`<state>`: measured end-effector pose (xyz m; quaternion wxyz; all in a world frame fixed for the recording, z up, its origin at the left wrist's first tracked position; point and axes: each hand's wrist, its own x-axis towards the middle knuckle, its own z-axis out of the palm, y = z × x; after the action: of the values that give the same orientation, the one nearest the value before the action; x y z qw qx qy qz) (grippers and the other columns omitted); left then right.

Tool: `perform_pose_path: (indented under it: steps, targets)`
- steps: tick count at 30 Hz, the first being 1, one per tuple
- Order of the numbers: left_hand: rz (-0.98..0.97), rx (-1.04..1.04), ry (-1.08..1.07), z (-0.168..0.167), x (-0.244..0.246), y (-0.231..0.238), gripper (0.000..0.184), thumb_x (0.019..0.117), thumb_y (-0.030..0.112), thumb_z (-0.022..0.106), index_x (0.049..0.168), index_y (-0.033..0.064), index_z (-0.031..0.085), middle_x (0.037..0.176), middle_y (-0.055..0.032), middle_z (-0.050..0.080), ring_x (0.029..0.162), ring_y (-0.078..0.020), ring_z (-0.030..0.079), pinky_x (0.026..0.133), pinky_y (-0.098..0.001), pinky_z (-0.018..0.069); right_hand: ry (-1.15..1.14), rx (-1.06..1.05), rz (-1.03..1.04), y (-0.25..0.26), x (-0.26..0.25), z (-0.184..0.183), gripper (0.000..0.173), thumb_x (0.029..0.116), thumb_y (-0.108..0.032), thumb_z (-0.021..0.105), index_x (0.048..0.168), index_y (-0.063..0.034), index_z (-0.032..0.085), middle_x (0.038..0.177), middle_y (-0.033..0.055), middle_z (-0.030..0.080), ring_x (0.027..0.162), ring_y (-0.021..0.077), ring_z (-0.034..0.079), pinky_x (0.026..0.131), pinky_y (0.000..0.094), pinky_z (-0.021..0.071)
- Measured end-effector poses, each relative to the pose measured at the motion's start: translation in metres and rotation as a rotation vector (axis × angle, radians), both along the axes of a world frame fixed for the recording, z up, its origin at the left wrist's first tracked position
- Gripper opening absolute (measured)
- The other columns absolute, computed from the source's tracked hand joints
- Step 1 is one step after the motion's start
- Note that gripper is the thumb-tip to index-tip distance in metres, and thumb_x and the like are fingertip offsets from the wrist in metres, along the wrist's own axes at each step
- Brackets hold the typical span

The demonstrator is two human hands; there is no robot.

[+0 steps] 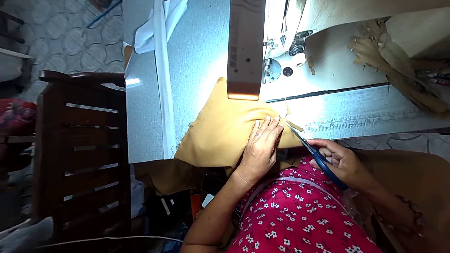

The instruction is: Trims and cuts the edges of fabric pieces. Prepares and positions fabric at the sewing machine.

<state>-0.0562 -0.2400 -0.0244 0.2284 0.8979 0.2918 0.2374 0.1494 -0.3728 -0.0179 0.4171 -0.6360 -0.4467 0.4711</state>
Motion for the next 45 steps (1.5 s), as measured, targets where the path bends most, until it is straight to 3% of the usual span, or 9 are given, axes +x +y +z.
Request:
perform_pose_path:
  steps: [3,6,12,15,17,18,24,34,45]
  targets:
    - [0.005,0.107,0.081,0.008,0.002,0.005,0.036,0.0909,0.000,0.059,0.125,0.0024,0.072,0.133,-0.0151,0.069,0.130,-0.0355,0.061,0.108,-0.0544,0.0467,-0.025,0.027,-0.017,-0.002,-0.003,0.001,0.047,0.0884,-0.025,0.070,0.130,-0.0049,0.063,0.077,-0.0144,0.062,0.065,-0.0115,0.053,0.062,0.0062,0.0450]
    - [0.038,0.124,0.083,0.008,0.003,0.015,0.031,0.0984,0.010,0.060,0.127,0.0023,0.070,0.128,-0.0145,0.071,0.122,-0.0337,0.066,0.099,-0.0509,0.0507,0.018,-0.011,-0.045,-0.005,-0.004,0.004,0.048,0.0878,-0.023,0.071,0.130,-0.0034,0.062,0.078,-0.0141,0.062,0.065,-0.0107,0.054,0.061,0.0066,0.0455]
    - [0.079,-0.002,-0.010,0.001,0.002,0.021,0.024,0.0983,0.019,0.064,0.114,0.0030,0.074,0.122,-0.0183,0.068,0.110,-0.0346,0.065,0.093,-0.0496,0.0499,0.476,-0.143,-0.400,-0.024,0.004,0.006,0.043,0.0926,-0.018,0.061,0.134,-0.0152,0.051,0.074,-0.0078,0.065,0.048,0.0002,0.056,0.043,0.0146,0.0484]
    - [0.015,-0.042,-0.087,0.001,-0.001,0.024,0.013,0.0947,0.011,0.066,0.101,0.0042,0.075,0.118,-0.0149,0.070,0.114,-0.0304,0.064,0.096,-0.0472,0.0483,0.424,-0.075,-0.283,-0.038,0.010,-0.002,0.058,0.0874,-0.036,0.072,0.135,-0.0154,0.046,0.082,-0.0121,0.064,0.057,-0.0020,0.059,0.050,0.0136,0.0506]
    - [-0.021,-0.067,-0.120,0.000,-0.003,0.025,0.013,0.0906,0.008,0.063,0.095,0.0050,0.076,0.117,-0.0130,0.073,0.120,-0.0307,0.064,0.100,-0.0484,0.0462,0.334,-0.054,-0.122,-0.044,0.012,-0.005,0.073,0.0859,-0.055,0.070,0.137,-0.0109,0.042,0.086,-0.0160,0.059,0.066,-0.0051,0.057,0.057,0.0127,0.0493]
    - [-0.029,-0.084,-0.129,0.001,-0.004,0.025,0.014,0.0896,0.008,0.062,0.092,0.0055,0.076,0.118,-0.0124,0.074,0.123,-0.0314,0.063,0.102,-0.0492,0.0453,0.308,-0.041,-0.069,-0.046,0.012,-0.006,0.072,0.0870,-0.055,0.069,0.138,-0.0112,0.044,0.086,-0.0168,0.059,0.068,-0.0065,0.056,0.059,0.0116,0.0485]
    - [-0.044,-0.145,-0.143,0.003,-0.005,0.025,0.016,0.0893,0.012,0.062,0.088,0.0064,0.076,0.121,-0.0118,0.074,0.128,-0.0327,0.059,0.104,-0.0497,0.0421,0.437,-0.172,-0.010,-0.040,0.016,0.002,0.057,0.0846,-0.043,0.076,0.131,-0.0209,0.054,0.076,-0.0165,0.065,0.052,-0.0047,0.057,0.045,0.0120,0.0471]
    - [-0.061,-0.131,-0.161,0.000,-0.005,0.024,0.017,0.0895,0.013,0.061,0.088,0.0076,0.077,0.122,-0.0124,0.074,0.129,-0.0318,0.059,0.104,-0.0488,0.0409,0.261,-0.035,0.016,-0.019,-0.001,-0.003,0.053,0.0882,-0.037,0.073,0.132,-0.0129,0.056,0.077,-0.0194,0.061,0.059,-0.0094,0.055,0.053,0.0090,0.0471]
    - [-0.053,-0.129,-0.166,-0.001,-0.005,0.023,0.017,0.0899,0.012,0.061,0.089,0.0074,0.078,0.121,-0.0117,0.074,0.129,-0.0309,0.060,0.104,-0.0475,0.0412,0.094,0.074,-0.054,-0.030,-0.009,-0.005,0.049,0.0886,-0.025,0.074,0.131,-0.0033,0.061,0.089,-0.0113,0.070,0.069,-0.0091,0.060,0.065,0.0087,0.0518]
